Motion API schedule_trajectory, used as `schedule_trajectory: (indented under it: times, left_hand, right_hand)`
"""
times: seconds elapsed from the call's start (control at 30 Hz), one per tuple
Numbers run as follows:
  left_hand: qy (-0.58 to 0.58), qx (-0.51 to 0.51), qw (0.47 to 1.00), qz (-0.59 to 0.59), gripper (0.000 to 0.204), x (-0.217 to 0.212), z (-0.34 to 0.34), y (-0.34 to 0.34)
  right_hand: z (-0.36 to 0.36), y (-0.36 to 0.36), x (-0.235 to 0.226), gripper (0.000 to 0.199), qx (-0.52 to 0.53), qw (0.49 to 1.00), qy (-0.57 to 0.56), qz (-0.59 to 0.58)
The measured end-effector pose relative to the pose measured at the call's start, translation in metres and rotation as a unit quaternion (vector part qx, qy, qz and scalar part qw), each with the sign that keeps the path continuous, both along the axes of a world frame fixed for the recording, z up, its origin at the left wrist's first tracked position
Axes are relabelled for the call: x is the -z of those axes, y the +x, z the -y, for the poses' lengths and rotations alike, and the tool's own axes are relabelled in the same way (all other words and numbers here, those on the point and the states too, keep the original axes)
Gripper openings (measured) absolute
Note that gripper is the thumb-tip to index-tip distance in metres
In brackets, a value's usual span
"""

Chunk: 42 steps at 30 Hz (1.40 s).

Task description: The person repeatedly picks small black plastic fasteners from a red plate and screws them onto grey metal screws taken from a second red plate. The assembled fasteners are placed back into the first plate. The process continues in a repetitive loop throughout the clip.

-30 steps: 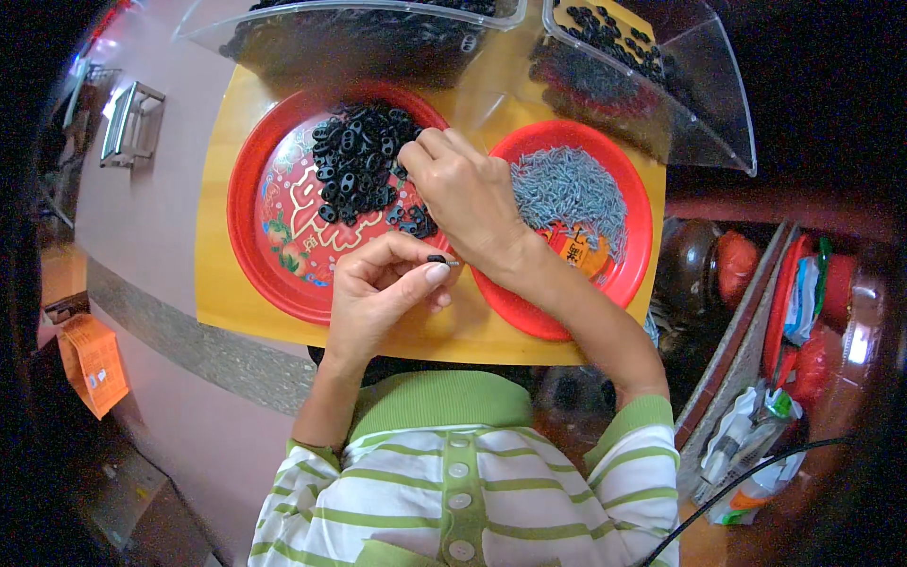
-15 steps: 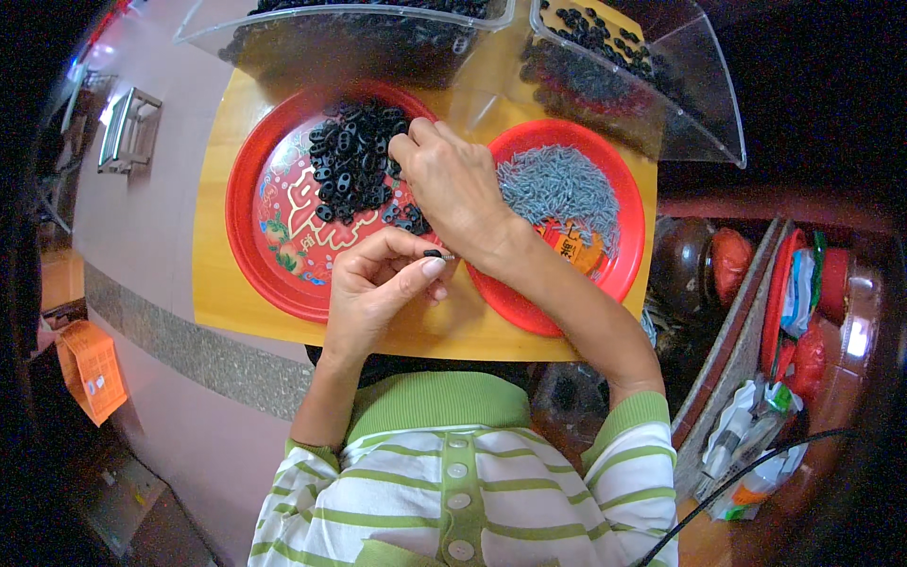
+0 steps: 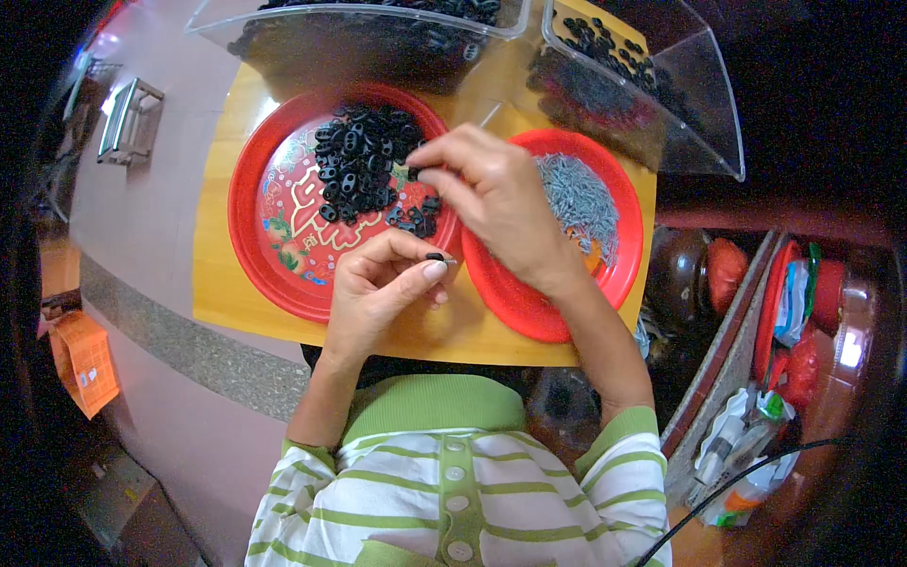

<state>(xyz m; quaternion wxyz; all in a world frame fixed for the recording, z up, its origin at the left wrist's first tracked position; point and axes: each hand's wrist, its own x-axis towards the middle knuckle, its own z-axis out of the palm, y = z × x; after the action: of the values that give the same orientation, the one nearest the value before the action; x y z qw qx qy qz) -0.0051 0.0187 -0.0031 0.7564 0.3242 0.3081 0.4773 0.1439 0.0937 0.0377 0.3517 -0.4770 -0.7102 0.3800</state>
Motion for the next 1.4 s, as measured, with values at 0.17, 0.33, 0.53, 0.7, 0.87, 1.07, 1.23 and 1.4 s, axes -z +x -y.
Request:
schedule_trajectory:
  times: [0.17,0.33,0.53,0.7,0.87,1.07,1.23,1.4]
  left_hand:
    - [0.012,-0.067,0.998,0.013,0.011,0.000,0.001,0.000]
    - [0.125,-0.159,0.967,-0.156,0.012,0.000,-0.004,-0.012]
    - [0.157,-0.124,0.961,-0.190,0.011,-0.003,-0.006,-0.014]
    - [0.201,-0.152,0.930,-0.268,0.009,-0.006,-0.003,-0.013]
    - [0.055,-0.161,0.972,-0.160,0.012,-0.009,0.000,-0.011]
    - [0.018,-0.128,0.980,-0.150,0.011,-0.011,-0.002,-0.013]
    - [0.018,-0.128,0.979,-0.155,0.010,-0.015,-0.003,-0.007]
    - [0.026,-0.163,0.973,-0.163,0.008,-0.013,-0.007,-0.004]
  right_hand:
    - [0.007,0.006,0.001,0.016,0.001,0.984,-0.149,-0.094]
    - [0.016,0.011,-0.008,0.017,-0.021,0.975,-0.198,-0.099]
    - [0.022,0.006,-0.008,0.015,-0.065,0.979,-0.157,-0.115]
    - [0.021,0.011,-0.005,0.019,-0.016,0.963,-0.185,-0.195]
    - [0.018,0.015,-0.012,0.024,0.023,0.935,-0.223,-0.273]
    - [0.023,0.025,-0.012,0.026,0.016,0.914,-0.281,-0.293]
    - [0.033,0.025,-0.017,0.025,0.026,0.909,-0.285,-0.304]
    - [0.044,0.033,-0.009,0.024,0.015,0.929,-0.245,-0.278]
